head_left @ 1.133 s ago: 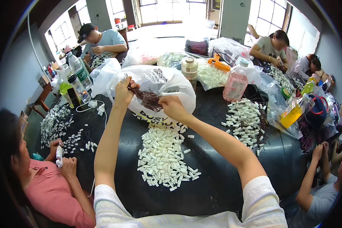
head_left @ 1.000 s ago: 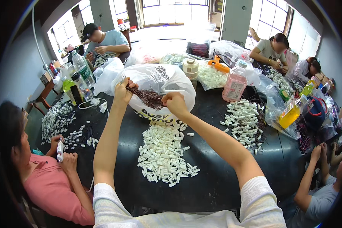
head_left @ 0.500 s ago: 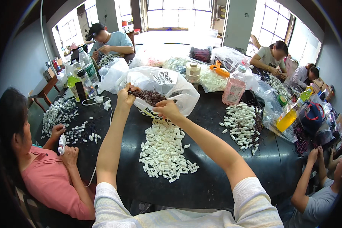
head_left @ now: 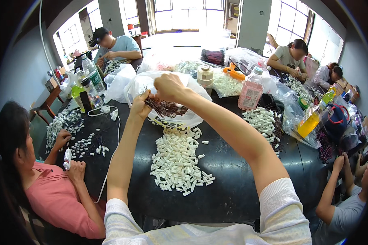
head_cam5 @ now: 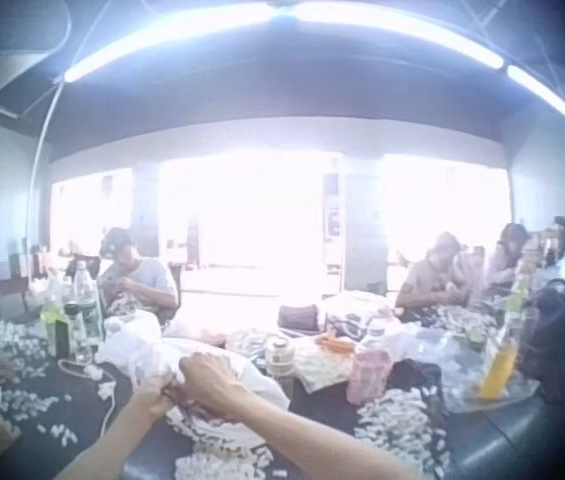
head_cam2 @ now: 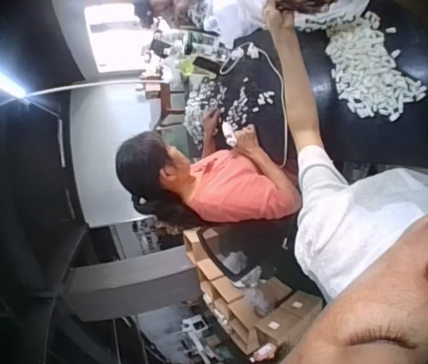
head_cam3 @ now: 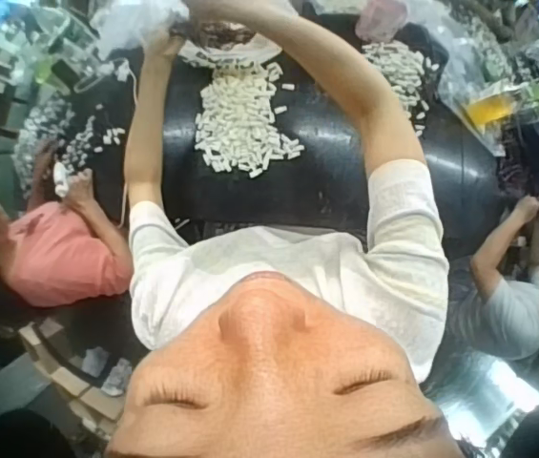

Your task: The person assembles small plastic components onto wire strands by hand at a circular factory table.

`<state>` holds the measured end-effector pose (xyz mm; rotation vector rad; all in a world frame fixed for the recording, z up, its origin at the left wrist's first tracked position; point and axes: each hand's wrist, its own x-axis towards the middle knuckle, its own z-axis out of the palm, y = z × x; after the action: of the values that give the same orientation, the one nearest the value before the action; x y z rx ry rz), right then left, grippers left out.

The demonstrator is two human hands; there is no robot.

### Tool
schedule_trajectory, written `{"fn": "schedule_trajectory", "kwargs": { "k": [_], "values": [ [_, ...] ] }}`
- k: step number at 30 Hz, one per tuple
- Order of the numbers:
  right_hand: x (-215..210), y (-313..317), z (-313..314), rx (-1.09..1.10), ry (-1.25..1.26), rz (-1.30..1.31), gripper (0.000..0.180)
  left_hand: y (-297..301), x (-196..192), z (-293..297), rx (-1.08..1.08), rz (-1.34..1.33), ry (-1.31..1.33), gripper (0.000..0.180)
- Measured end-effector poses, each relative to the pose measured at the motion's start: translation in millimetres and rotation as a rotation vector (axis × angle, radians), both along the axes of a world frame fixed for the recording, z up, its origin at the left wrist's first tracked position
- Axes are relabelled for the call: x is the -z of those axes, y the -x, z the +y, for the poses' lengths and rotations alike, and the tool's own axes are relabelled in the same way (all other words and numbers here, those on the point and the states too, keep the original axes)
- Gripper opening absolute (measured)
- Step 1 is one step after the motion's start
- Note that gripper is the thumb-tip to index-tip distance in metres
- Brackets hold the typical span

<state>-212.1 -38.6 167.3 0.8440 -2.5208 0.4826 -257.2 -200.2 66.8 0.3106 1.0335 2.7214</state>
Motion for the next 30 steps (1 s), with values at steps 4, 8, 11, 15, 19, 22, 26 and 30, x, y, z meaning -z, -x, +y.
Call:
{"fn": "schedule_trajectory", "kwargs": {
  "k": [4,8,11,15,19,22,26,30],
  "values": [
    [-23.3,10.8,-19.8,-0.062,-0.206,-0.006,0.014,-6.9,-11.4,8.3,0.008,0.105,0.14,0.017],
    [-16.3,18.0,-23.6,-0.061,-0.144,-0.195,0.015,-15.6,-7.8,13.2,0.0,0.141,0.202,0.018],
    [-2.1,22.0,-22.9,-0.086,-0.041,-0.218,0.016,-21.5,-7.2,10.3,0.015,0.026,0.071,0.017],
    [37.5,26.2,-2.6,0.031,0.491,-0.08,0.02,-32.8,-9.8,8.4,0.162,-0.082,-0.211,0.013],
    [48.0,-24.6,39.7,-0.061,0.482,-0.785,0.022,-50.5,-20.0,12.8,0.219,-0.143,-0.273,0.013],
    [61.6,-54.5,58.8,-0.15,0.686,-0.943,0.019,-61.9,-18.7,26.7,0.27,-0.146,-0.295,0.013],
    [53.6,-89.8,85.9,-0.045,0.773,-0.781,0.018,-82.3,-14.4,55.8,0.311,-0.201,-0.311,0.014],
    [24.6,-122.4,137.0,0.057,0.536,-0.622,0.015,-106.4,-15.8,102.7,0.353,-0.294,-0.297,0.014]
  ]
}}
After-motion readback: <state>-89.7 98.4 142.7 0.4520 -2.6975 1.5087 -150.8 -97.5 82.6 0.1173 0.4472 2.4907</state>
